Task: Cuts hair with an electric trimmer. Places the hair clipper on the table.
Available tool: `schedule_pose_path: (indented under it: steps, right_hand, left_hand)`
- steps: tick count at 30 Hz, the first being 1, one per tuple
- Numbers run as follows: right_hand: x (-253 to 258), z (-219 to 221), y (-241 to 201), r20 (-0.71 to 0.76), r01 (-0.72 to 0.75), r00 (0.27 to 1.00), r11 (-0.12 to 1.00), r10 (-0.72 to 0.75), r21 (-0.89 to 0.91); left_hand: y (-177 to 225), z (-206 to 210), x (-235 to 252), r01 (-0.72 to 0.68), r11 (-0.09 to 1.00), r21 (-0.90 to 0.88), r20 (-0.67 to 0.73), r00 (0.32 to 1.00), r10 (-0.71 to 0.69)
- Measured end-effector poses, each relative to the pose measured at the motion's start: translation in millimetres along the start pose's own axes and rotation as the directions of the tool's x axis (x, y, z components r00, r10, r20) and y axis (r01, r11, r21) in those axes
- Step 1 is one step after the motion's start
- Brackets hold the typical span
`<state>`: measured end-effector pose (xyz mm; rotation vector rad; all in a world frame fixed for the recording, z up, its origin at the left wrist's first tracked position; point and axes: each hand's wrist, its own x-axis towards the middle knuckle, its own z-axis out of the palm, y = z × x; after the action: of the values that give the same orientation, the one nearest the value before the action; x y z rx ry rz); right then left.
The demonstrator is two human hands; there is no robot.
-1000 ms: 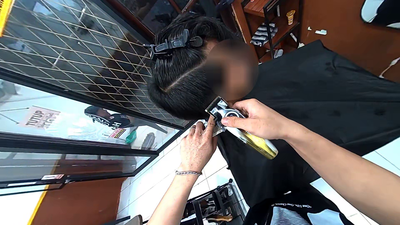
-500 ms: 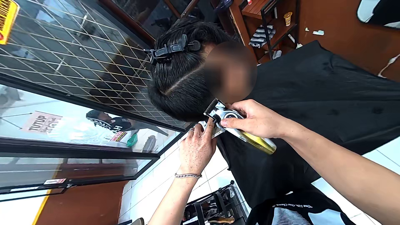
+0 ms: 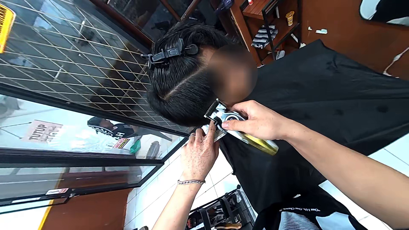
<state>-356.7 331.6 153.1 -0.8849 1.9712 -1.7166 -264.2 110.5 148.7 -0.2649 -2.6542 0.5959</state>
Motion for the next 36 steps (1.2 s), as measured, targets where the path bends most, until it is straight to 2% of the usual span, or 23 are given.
schedule_pose_path:
  steps: [2,6,9,13,16,20,30,34,36]
  right_hand:
    - [0.7,0.1,1.9,-0.001,0.032,0.999,0.999,-0.032,-0.004]
    - [-0.2,-2.1,1.5,0.002,-0.025,1.000,0.999,0.025,0.035]
    - [0.9,-2.0,2.4,0.004,0.033,0.999,0.999,-0.033,0.029]
    - [-0.1,-5.6,2.8,0.016,-0.009,1.000,0.999,0.009,0.037]
    - [2.3,-3.3,3.5,0.010,0.051,0.999,0.998,-0.051,0.022]
    - [1.3,-7.2,1.9,0.034,-0.021,0.999,1.000,0.021,0.014]
    - [3.4,-1.9,7.0,0.024,0.048,0.999,0.998,-0.049,0.040]
    - [2.1,-5.2,6.1,0.049,-0.032,0.998,0.997,0.029,0.074]
    - [2.6,-2.9,4.4,0.030,-0.011,1.000,0.996,0.008,0.087]
  left_hand:
    - [1.9,-0.9,0.6,0.011,1.000,0.013,0.004,1.000,-0.011]
    - [1.9,-1.4,0.6,0.019,0.999,0.030,0.020,1.000,-0.020]
    - [1.1,-0.3,-0.6,0.009,1.000,0.028,0.013,1.000,-0.009]
    - [1.7,-0.5,-0.8,0.009,0.999,0.032,0.015,1.000,-0.010]
    - [3.2,-0.2,-1.9,0.010,0.999,0.032,0.015,1.000,-0.010]
    - [3.2,-0.9,-0.7,0.008,0.999,0.041,0.032,0.999,-0.010]
    - [3.5,-3.3,-0.4,0.012,0.999,0.050,0.044,0.999,-0.014]
    - [2.1,-3.7,-0.2,0.012,0.998,0.054,0.049,0.999,-0.015]
    - [2.2,-3.3,-0.7,0.016,0.999,0.046,0.048,0.999,-0.018]
